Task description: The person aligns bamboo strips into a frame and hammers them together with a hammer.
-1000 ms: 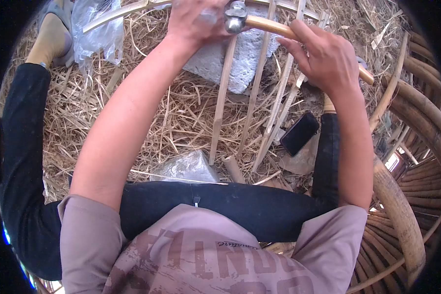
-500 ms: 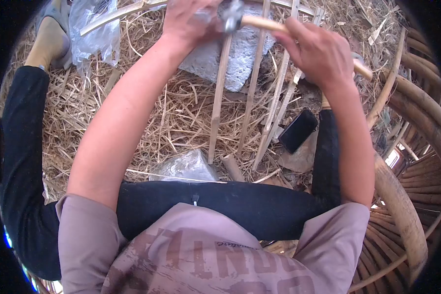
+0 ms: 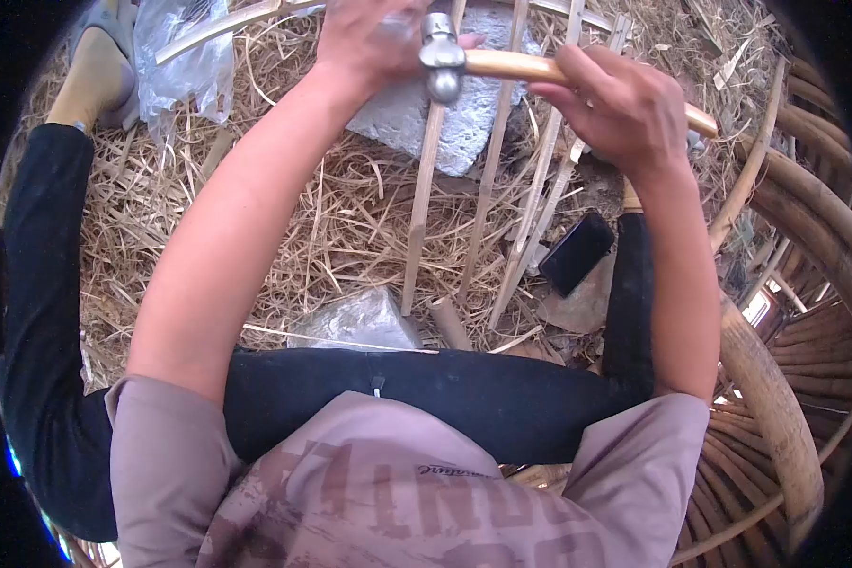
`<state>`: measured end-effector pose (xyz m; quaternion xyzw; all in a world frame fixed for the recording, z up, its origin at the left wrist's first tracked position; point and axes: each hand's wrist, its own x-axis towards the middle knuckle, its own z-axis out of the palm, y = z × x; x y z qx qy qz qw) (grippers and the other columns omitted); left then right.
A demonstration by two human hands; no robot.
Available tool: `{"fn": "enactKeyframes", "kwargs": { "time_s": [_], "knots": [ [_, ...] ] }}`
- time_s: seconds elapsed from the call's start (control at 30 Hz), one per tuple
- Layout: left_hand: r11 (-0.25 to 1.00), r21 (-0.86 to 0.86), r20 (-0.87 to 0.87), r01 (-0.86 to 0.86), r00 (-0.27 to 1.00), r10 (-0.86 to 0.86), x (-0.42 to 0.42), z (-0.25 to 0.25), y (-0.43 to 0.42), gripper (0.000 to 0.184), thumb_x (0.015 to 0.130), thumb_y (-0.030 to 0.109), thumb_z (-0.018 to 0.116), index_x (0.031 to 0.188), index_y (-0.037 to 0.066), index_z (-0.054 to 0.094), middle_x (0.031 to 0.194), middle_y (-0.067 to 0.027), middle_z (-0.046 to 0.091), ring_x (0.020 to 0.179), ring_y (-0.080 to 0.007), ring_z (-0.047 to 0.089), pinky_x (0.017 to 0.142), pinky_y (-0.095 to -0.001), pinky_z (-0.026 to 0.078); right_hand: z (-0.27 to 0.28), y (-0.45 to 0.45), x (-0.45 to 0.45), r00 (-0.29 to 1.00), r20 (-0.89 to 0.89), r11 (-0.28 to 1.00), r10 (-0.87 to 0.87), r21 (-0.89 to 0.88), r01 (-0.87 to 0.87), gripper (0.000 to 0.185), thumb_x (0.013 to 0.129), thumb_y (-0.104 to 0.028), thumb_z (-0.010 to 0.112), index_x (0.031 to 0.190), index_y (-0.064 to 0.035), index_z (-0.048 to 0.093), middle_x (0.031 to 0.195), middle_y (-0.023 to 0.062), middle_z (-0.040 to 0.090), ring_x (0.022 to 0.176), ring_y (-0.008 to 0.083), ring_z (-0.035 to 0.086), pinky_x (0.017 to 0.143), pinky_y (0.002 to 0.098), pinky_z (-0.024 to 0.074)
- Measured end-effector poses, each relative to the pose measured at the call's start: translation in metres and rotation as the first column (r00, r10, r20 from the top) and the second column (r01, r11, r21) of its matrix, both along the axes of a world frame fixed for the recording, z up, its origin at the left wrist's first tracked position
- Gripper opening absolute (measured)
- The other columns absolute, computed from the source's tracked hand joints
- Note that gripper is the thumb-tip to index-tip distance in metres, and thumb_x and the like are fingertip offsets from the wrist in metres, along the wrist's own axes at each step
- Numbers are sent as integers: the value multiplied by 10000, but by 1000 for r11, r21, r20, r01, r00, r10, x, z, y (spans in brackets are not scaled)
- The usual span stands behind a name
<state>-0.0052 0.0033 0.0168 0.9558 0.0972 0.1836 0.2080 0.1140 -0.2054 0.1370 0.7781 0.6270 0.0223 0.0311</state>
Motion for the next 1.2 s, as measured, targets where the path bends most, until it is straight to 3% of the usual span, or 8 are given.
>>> {"fn": "enactKeyframes", "kwargs": {
  "time_s": [0.07, 0.2, 0.33, 0.47, 0.67, 0.9, 1.03, 1.2],
  "knots": [
    [997, -80, -82, 17, 996, -23, 0, 7, 1, 775, 765, 469, 761, 1443, 142, 578, 1366, -182, 548, 1244, -330, 506, 1021, -481, 413, -5, 3, -3, 982, 117, 978, -150, -125, 165, 397, 949, -539, 636, 831, -163, 591, 647, -30, 602, 470, 148, 568, 436, 338, 447],
    [1000, -28, -20, -4, 1000, 4, 0, 2, 1, 777, 771, 472, 759, 1445, 132, 575, 1397, -191, 537, 1284, -344, 492, 1038, -492, 408, 6, 3, 6, 999, 40, 995, -23, 102, 19, 364, 944, -516, 655, 848, -168, 609, 658, -28, 609, 490, 158, 581, 441, 340, 452],
    [999, 50, 14, -15, 1000, 15, 5, -15, -2, 750, 781, 464, 750, 1450, 172, 579, 1425, -232, 511, 1307, -380, 477, 1070, -500, 399, 0, 2, 9, 990, 69, 992, 119, -45, -116, 355, 951, -513, 651, 837, -179, 608, 631, -48, 589, 483, 119, 571, 429, 299, 445],
    [1000, -11, 2, -16, 1000, 16, 2, -8, -3, 763, 770, 491, 750, 1452, 193, 579, 1460, -233, 493, 1317, -386, 471, 1048, -515, 418, -8, -2, 14, 972, 36, 973, -231, 4, 231, 342, 961, -495, 654, 853, -171, 624, 590, -33, 597, 468, 121, 572, 427, 314, 455],
    [991, -131, -123, 29, 991, -45, 2, 12, 1, 773, 776, 445, 768, 1465, 162, 563, 1465, -210, 501, 1302, -361, 481, 1077, -502, 384, 4, -4, 13, 992, 58, 994, 109, 23, -110, 349, 917, -525, 681, 854, -185, 636, 647, -31, 604, 496, 128, 596, 435, 292, 471],
    [999, 34, 33, -12, 999, 11, 1, -10, -2, 797, 785, 470, 798, 1476, 157, 550, 1438, -209, 516, 1300, -353, 477, 1095, -481, 371, -6, -2, 6, 980, 19, 979, 197, 45, -198, 365, 902, -526, 690, 865, -168, 628, 629, -17, 565, 498, 167, 594, 451, 338, 475],
    [986, -163, -165, 14, 985, -41, -4, 26, -1, 926, 712, 610, 818, 1475, 157, 551, 1448, -212, 507, 1305, -360, 471, 1098, -497, 372, -13, -8, 2, 983, 117, 988, -144, -36, 149, 379, 898, -513, 700, 840, -149, 611, 658, -24, 568, 544, 162, 604, 473, 323, 476],
    [1000, -29, -79, 10, 997, -12, 0, 3, -1, 848, 705, 449, 823, 1462, 166, 566, 1451, -218, 502, 1295, -366, 481, 1070, -500, 399, -8, -8, 6, 991, 48, 987, 121, 96, -125, 334, 927, -487, 689, 847, -173, 607, 621, -18, 560, 496, 122, 566, 448, 317, 461]
  ]
}}
